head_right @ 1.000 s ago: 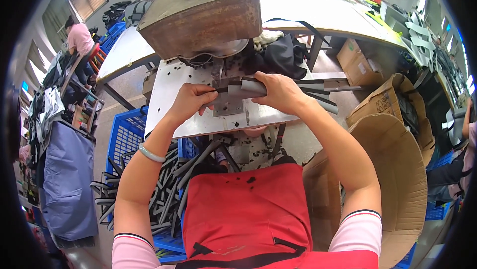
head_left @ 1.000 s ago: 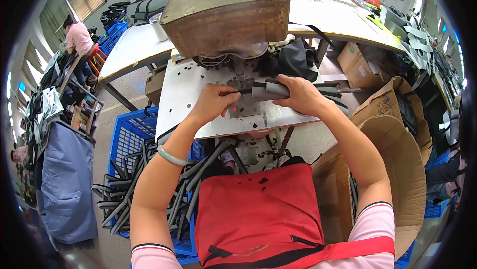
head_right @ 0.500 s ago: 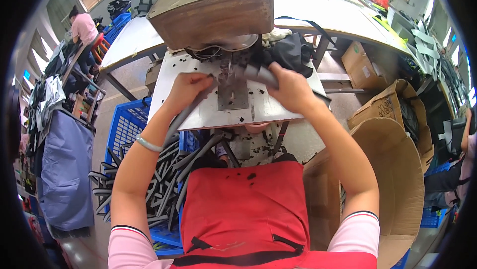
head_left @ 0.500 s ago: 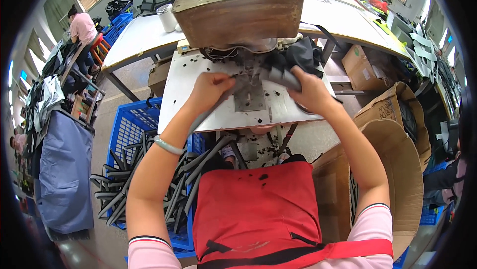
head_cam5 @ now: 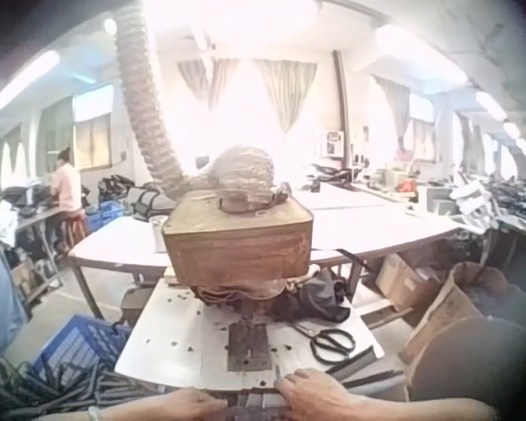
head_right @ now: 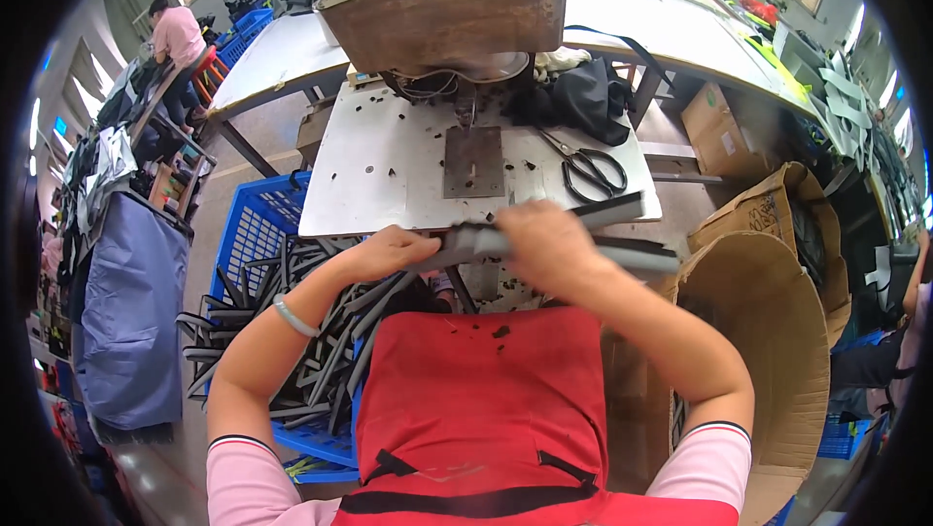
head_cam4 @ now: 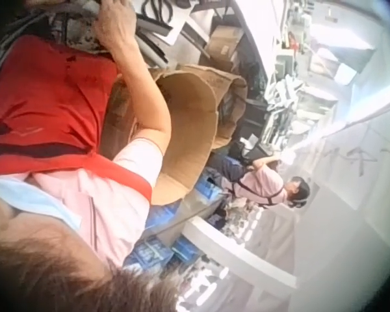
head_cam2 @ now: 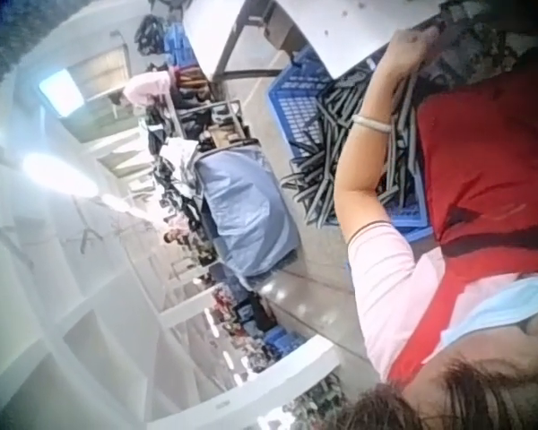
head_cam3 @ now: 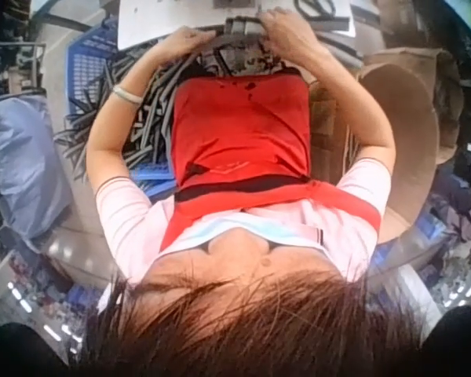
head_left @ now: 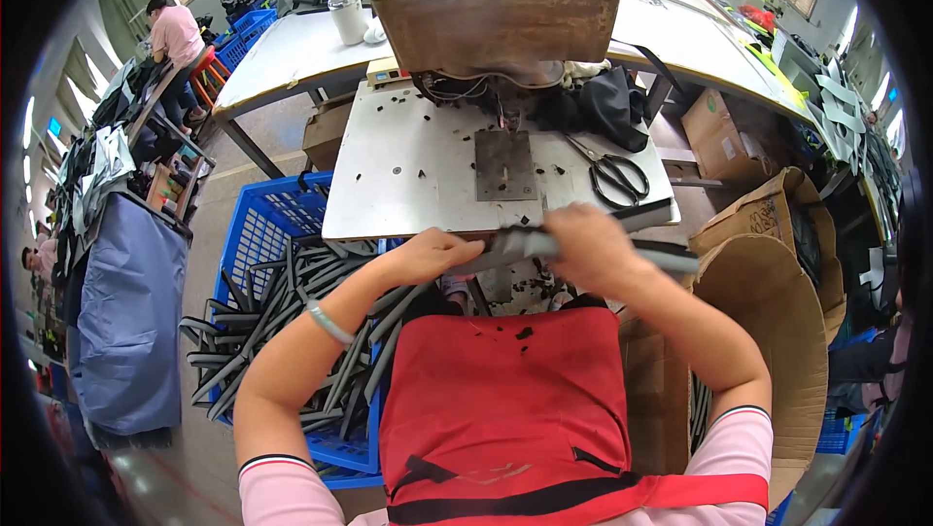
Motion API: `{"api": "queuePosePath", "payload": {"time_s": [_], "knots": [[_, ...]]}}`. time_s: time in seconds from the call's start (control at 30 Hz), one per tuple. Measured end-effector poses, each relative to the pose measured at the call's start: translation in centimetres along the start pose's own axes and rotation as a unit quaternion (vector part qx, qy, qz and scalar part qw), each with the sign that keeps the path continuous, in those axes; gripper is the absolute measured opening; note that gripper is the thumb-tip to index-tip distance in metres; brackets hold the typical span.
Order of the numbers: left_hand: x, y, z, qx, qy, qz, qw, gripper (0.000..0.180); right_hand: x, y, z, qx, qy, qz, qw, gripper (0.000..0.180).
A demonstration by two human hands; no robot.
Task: The recorder is manually inserting and assembling plastic/foam tubes into a machine at a factory workstation.
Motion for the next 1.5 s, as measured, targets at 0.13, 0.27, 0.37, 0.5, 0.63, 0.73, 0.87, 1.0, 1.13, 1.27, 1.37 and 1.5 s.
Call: {"api": "queuePosePath", "payload": {"time_s": [0.13, 0.27, 0.37, 0.5, 0.63, 0.73, 0.87, 1.0, 1.13, 1.27, 1.37, 1.5], "knots": [[-1.7, 0.5, 2.0, -0.143, -0.020, -0.015, 0.989, 0.031, -1.2, 1.1, 4.4, 0.116, -0.069, -0.022, 0.991, 0.042], [-1.9, 3.5, 8.4, -0.069, -0.115, 0.104, 0.985, 0.029, -0.5, 3.4, 7.0, 0.128, -0.089, 0.025, 0.987, 0.044], [-0.2, 4.3, 9.7, -0.018, -0.179, 0.118, 0.976, 0.029, 0.5, 4.8, 8.4, 0.110, -0.094, 0.030, 0.989, 0.043], [2.6, 5.1, 9.1, -0.057, -0.154, 0.137, 0.977, 0.028, 1.4, 4.5, 10.4, 0.148, -0.118, 0.041, 0.981, 0.051], [4.5, 5.8, 8.3, -0.087, -0.140, 0.134, 0.977, 0.026, 2.3, 4.0, 11.2, 0.150, -0.131, 0.008, 0.980, 0.055], [5.5, 6.1, 8.4, -0.090, -0.136, 0.128, 0.978, 0.026, 2.6, 4.1, 12.0, 0.151, -0.138, 0.018, 0.979, 0.059], [5.6, 6.5, 8.9, -0.111, -0.141, 0.132, 0.975, 0.025, 3.1, 4.2, 12.4, 0.137, -0.138, 0.026, 0.981, 0.060], [6.1, 7.0, 9.5, -0.119, -0.151, 0.134, 0.972, 0.024, 3.7, 4.8, 12.8, 0.139, -0.126, 0.051, 0.981, 0.057], [7.2, 7.6, 8.9, -0.127, -0.159, 0.146, 0.968, 0.025, 4.7, 3.9, 13.7, 0.146, -0.161, -0.002, 0.976, 0.060], [6.1, 7.3, 9.0, -0.123, -0.163, 0.145, 0.968, 0.026, 3.4, 4.0, 13.1, 0.144, -0.172, 0.016, 0.974, 0.068], [5.7, 7.3, 9.4, -0.100, -0.170, 0.140, 0.970, 0.026, 2.7, 4.3, 13.0, 0.170, -0.189, 0.021, 0.967, 0.076], [5.2, 8.6, 9.6, -0.121, -0.179, 0.172, 0.961, 0.024, 2.9, 4.4, 14.0, 0.156, -0.187, 0.049, 0.969, 0.063]]}}
Point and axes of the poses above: each hand's wrist, its own x-axis towards the middle knuckle, its own y-axis out of the back of the hand, z = x × y, the point moved 10 cm from there along x, towards the middle knuckle, and after that the axes turned 11 degrees about -x, right-handed, at the moved point
